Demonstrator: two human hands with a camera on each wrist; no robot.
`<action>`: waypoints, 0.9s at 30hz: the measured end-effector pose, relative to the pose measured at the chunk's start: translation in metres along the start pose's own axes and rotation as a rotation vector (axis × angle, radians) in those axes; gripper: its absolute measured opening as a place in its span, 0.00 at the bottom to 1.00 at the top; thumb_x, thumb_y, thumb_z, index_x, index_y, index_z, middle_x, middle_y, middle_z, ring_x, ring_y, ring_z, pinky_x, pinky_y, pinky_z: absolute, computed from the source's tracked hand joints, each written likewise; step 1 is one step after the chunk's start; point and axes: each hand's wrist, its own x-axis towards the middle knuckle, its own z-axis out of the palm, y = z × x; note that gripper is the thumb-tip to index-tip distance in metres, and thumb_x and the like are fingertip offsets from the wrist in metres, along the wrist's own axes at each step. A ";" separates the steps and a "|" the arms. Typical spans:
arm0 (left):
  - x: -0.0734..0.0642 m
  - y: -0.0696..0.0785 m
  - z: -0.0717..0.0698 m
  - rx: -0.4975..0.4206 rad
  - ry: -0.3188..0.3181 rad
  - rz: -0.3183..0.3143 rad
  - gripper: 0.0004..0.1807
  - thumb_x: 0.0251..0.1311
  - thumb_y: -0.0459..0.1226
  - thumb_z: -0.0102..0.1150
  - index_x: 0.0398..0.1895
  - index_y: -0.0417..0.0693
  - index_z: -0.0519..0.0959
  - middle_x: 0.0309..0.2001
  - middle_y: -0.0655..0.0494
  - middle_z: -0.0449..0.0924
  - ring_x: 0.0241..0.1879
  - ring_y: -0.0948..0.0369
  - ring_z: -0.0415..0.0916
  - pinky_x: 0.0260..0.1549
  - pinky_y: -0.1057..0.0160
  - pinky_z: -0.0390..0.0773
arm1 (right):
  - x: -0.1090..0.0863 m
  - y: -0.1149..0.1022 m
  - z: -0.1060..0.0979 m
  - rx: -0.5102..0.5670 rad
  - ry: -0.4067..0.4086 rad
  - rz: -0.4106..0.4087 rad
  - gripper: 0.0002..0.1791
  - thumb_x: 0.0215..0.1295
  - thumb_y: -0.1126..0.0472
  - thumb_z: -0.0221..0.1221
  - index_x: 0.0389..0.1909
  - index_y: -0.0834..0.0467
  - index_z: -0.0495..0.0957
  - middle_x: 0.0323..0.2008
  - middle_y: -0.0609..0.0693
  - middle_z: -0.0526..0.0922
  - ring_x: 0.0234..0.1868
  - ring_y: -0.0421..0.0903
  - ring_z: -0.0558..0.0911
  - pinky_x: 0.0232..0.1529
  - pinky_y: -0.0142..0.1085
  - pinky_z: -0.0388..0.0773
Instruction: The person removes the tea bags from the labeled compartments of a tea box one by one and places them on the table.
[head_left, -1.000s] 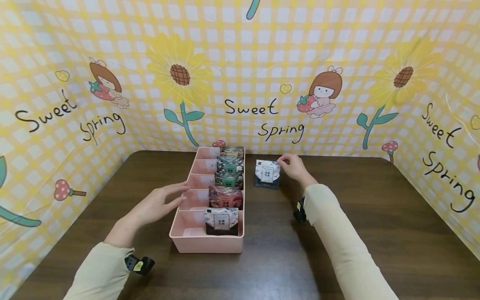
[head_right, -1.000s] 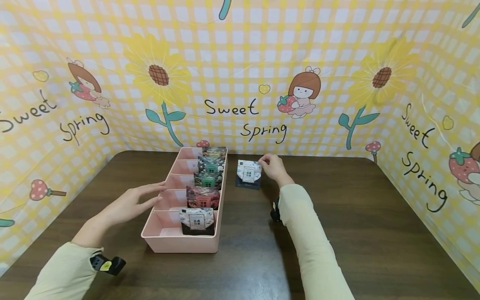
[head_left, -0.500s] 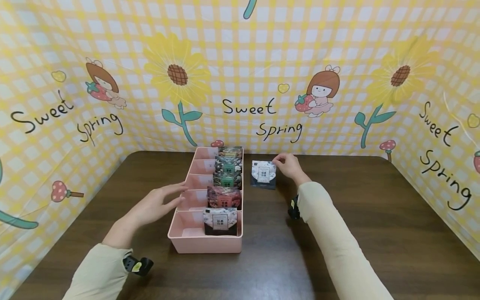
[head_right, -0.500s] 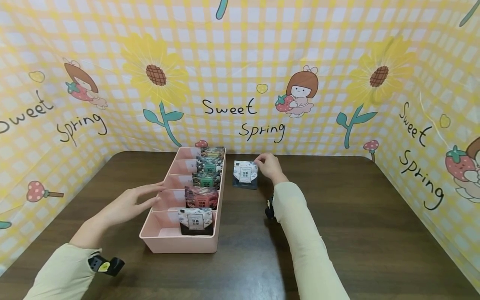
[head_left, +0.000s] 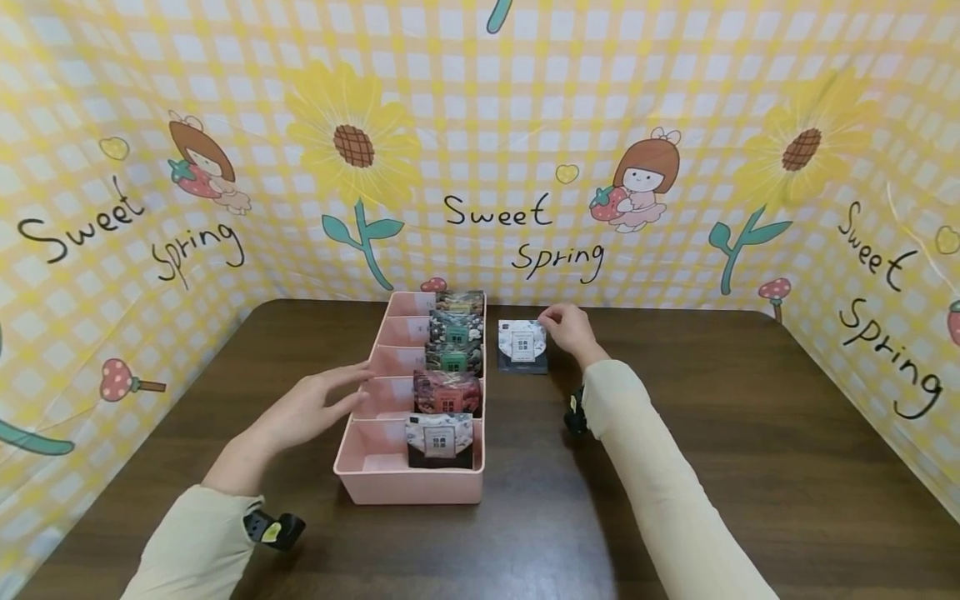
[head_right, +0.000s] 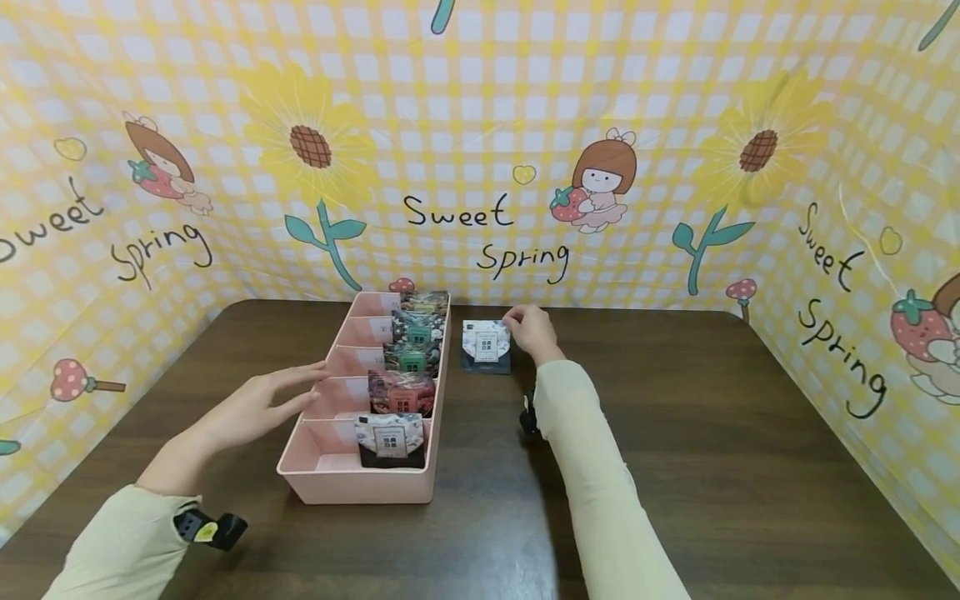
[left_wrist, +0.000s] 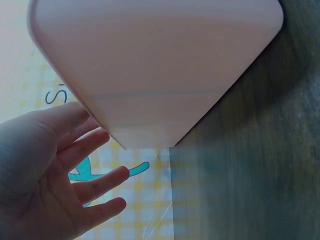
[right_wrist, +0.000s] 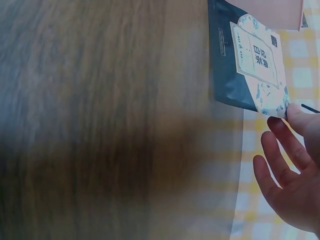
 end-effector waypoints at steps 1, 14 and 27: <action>0.000 -0.001 0.000 0.002 0.000 -0.001 0.22 0.65 0.39 0.52 0.60 0.41 0.72 0.63 0.38 0.69 0.63 0.41 0.65 0.60 0.40 0.65 | 0.002 0.001 0.002 -0.001 -0.001 0.006 0.12 0.68 0.57 0.53 0.42 0.61 0.80 0.45 0.57 0.81 0.44 0.51 0.75 0.49 0.42 0.74; 0.000 -0.001 0.000 -0.006 -0.021 -0.026 0.22 0.65 0.37 0.52 0.62 0.41 0.70 0.64 0.38 0.68 0.64 0.41 0.64 0.60 0.40 0.65 | 0.003 0.008 0.004 0.001 -0.010 0.013 0.15 0.69 0.56 0.51 0.48 0.61 0.77 0.50 0.59 0.79 0.51 0.54 0.76 0.55 0.46 0.74; 0.002 -0.002 0.001 0.005 -0.012 -0.016 0.21 0.65 0.36 0.52 0.60 0.41 0.71 0.63 0.38 0.68 0.63 0.41 0.65 0.60 0.40 0.65 | -0.003 0.005 -0.011 0.016 -0.028 -0.055 0.17 0.69 0.55 0.51 0.51 0.61 0.76 0.53 0.60 0.78 0.56 0.55 0.75 0.56 0.47 0.73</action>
